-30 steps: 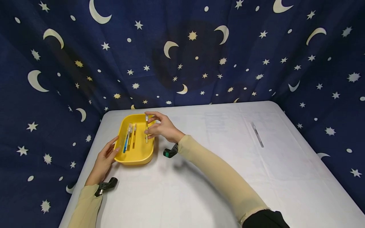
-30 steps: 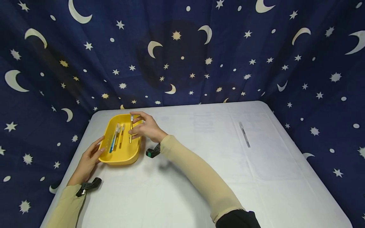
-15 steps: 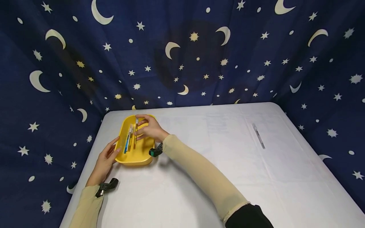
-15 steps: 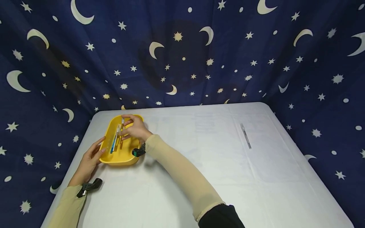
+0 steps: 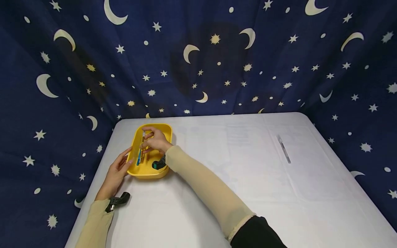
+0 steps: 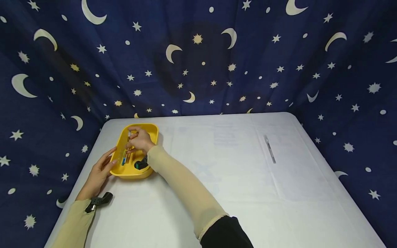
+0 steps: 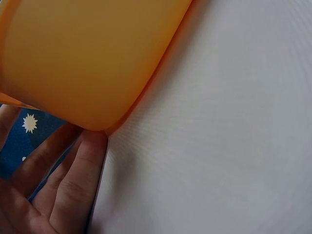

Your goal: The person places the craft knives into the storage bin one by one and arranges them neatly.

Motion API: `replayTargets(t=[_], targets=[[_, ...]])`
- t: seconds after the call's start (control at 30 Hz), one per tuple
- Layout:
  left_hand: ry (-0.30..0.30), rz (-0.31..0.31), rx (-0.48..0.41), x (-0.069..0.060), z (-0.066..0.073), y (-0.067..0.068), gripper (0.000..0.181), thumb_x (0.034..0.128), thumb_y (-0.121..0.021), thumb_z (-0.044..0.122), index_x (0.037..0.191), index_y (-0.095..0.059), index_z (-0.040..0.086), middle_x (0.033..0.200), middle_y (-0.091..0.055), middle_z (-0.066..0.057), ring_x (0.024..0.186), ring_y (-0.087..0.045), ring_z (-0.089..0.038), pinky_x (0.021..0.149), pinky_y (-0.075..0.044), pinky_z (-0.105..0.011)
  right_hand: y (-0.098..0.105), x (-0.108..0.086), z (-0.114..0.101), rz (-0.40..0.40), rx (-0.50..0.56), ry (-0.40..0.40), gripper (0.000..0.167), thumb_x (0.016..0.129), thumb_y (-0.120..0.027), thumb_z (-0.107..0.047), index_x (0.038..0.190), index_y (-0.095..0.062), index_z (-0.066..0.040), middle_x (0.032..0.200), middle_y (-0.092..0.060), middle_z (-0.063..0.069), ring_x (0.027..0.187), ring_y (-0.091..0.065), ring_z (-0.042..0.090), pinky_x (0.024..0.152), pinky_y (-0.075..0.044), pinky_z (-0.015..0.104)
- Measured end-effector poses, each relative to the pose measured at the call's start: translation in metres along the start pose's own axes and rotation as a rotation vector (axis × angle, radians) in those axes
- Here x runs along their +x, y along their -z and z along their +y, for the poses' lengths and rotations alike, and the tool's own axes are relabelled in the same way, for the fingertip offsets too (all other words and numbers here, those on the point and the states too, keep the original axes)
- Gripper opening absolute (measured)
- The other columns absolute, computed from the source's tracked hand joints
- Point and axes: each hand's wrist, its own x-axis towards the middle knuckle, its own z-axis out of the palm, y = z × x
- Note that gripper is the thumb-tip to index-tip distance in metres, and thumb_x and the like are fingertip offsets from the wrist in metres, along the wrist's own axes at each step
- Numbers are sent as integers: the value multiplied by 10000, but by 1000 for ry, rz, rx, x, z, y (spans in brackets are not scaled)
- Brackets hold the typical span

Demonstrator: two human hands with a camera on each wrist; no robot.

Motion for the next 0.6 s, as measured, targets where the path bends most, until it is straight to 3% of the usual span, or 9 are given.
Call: replayTargets(t=[0.33, 0.6], targets=[[-1, 5, 4, 0, 1, 0, 649, 1157, -591, 349, 1743, -330, 249, 1623, -391, -285, 1457, -448, -440, 914, -548, -154, -14, 8, 7, 80, -48, -52, 748, 805, -809, 249, 1462, -662, -77, 939, -545, 55, 690, -687, 278, 824, -635, 591], [-6, 2, -7, 1, -1, -1, 642, 1159, -589, 338, 1740, -334, 238, 1624, -400, -284, 1460, -449, -447, 916, -549, -160, -28, 7, 8, 110, -134, -68, 703, 827, -820, 231, 1441, -675, -78, 905, -530, 40, 846, -757, 430, 789, -648, 567]])
